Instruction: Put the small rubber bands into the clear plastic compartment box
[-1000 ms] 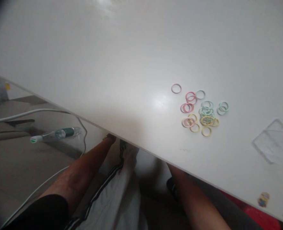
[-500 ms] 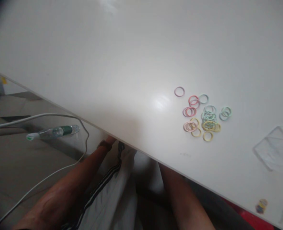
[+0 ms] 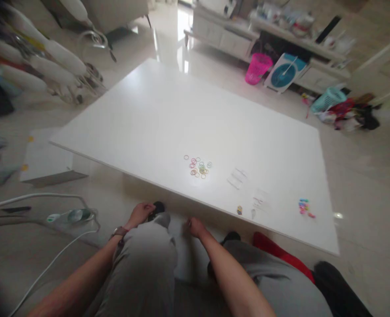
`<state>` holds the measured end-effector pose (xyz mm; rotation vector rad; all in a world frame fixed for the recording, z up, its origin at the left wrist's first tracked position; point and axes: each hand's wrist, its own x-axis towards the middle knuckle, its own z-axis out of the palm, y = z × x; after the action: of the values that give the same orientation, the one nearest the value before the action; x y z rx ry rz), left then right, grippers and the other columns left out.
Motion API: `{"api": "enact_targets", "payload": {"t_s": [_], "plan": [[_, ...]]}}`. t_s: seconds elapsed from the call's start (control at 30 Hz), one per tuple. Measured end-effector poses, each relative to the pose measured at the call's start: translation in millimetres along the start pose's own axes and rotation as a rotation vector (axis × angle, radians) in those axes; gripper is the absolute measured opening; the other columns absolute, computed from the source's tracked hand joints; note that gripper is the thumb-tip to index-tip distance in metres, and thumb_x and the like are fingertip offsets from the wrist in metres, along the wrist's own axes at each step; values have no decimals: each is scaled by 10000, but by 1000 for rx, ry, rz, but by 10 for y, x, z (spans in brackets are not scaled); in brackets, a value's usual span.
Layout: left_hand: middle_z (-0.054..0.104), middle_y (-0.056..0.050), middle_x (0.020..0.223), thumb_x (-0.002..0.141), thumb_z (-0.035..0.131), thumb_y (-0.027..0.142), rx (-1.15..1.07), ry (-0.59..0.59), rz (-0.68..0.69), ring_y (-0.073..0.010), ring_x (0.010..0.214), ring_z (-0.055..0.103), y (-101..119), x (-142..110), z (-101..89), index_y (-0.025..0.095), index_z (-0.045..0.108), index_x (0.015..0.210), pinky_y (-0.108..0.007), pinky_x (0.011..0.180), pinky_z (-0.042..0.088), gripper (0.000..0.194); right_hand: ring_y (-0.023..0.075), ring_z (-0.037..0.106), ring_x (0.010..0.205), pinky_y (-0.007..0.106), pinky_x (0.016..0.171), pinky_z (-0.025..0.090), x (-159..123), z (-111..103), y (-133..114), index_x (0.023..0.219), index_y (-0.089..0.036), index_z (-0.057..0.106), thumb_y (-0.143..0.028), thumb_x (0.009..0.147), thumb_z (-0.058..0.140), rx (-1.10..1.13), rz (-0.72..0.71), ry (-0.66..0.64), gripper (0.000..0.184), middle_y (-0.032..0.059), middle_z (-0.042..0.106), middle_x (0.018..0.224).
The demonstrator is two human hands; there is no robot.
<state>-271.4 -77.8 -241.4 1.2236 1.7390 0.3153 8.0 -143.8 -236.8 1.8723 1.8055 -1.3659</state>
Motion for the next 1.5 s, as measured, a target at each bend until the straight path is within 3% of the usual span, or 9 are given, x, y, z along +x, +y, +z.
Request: {"api": "enact_targets", "payload": {"t_s": [0.2, 0.37, 0.5, 0.6, 0.8, 1.03, 1.23, 1.37, 1.5], "plan": [[745, -74, 688, 659, 679, 499, -47, -34, 180, -238, 707, 682, 761, -625, -555, 163, 754, 726, -299, 645, 479, 351, 127, 584, 528, 227, 561, 429, -850, -806, -157, 578, -191, 668, 51, 592, 664, -32, -107, -109, 242, -45, 576, 508], [781, -64, 792, 768, 621, 496, 120, 69, 506, -239, 777, 690, 1718, -1061, -943, 198, 794, 801, -310, 722, 479, 346, 112, 617, 672, 201, 632, 430, -1327, -1597, -130, 761, -194, 717, -40, 688, 665, 90, -237, 208, 179, -36, 685, 709], [775, -65, 800, 816, 584, 311, 264, 45, 652, -219, 774, 678, 2592, -1123, -696, 190, 780, 780, -301, 722, 451, 233, 137, 644, 753, 230, 705, 464, -1371, -1940, -68, 877, -164, 690, -125, 825, 603, 227, -220, 555, 109, 15, 707, 790], [696, -64, 655, 825, 555, 210, 421, 5, 666, -193, 673, 616, 2967, -967, -334, 167, 699, 627, -299, 659, 393, 249, 152, 648, 755, 251, 721, 471, -1237, -2002, -57, 880, -158, 674, -127, 842, 579, 300, -178, 714, 107, 31, 705, 787], [683, -93, 691, 851, 489, 129, 581, 37, 727, -182, 662, 567, 3057, -481, 24, 167, 654, 610, -299, 682, 371, 294, 154, 615, 738, 260, 715, 433, -895, -2041, -144, 838, -178, 692, -95, 789, 628, 314, -157, 782, 115, 22, 701, 777], [680, -98, 672, 839, 511, 144, 631, -38, 769, -187, 647, 557, 3029, -140, 77, 185, 619, 569, -311, 701, 365, 294, 142, 608, 742, 246, 718, 425, -605, -2070, -371, 870, -190, 705, -113, 822, 617, 335, -145, 788, 127, 11, 708, 790], [689, -82, 668, 868, 489, 144, 635, -78, 786, -198, 664, 600, 2907, -131, 58, 188, 651, 603, -308, 675, 373, 313, 153, 630, 747, 254, 738, 454, -559, -2045, -418, 855, -189, 700, -98, 830, 615, 382, -166, 803, 127, 17, 718, 791], [772, -133, 892, 904, 469, 151, 604, -30, 762, -242, 843, 687, 2916, -163, 73, 159, 769, 849, -320, 782, 457, 304, 159, 665, 808, 268, 801, 494, -550, -2007, -433, 898, -185, 700, -145, 885, 611, 464, -215, 861, 99, 34, 745, 867], [768, -166, 1106, 905, 443, 115, 590, 21, 772, -268, 1032, 701, 2934, -186, 90, 119, 756, 1131, -354, 940, 487, 386, 158, 686, 882, 276, 847, 527, -583, -2004, -424, 986, -179, 686, -142, 892, 587, 519, -251, 878, 142, 51, 741, 974]]}}
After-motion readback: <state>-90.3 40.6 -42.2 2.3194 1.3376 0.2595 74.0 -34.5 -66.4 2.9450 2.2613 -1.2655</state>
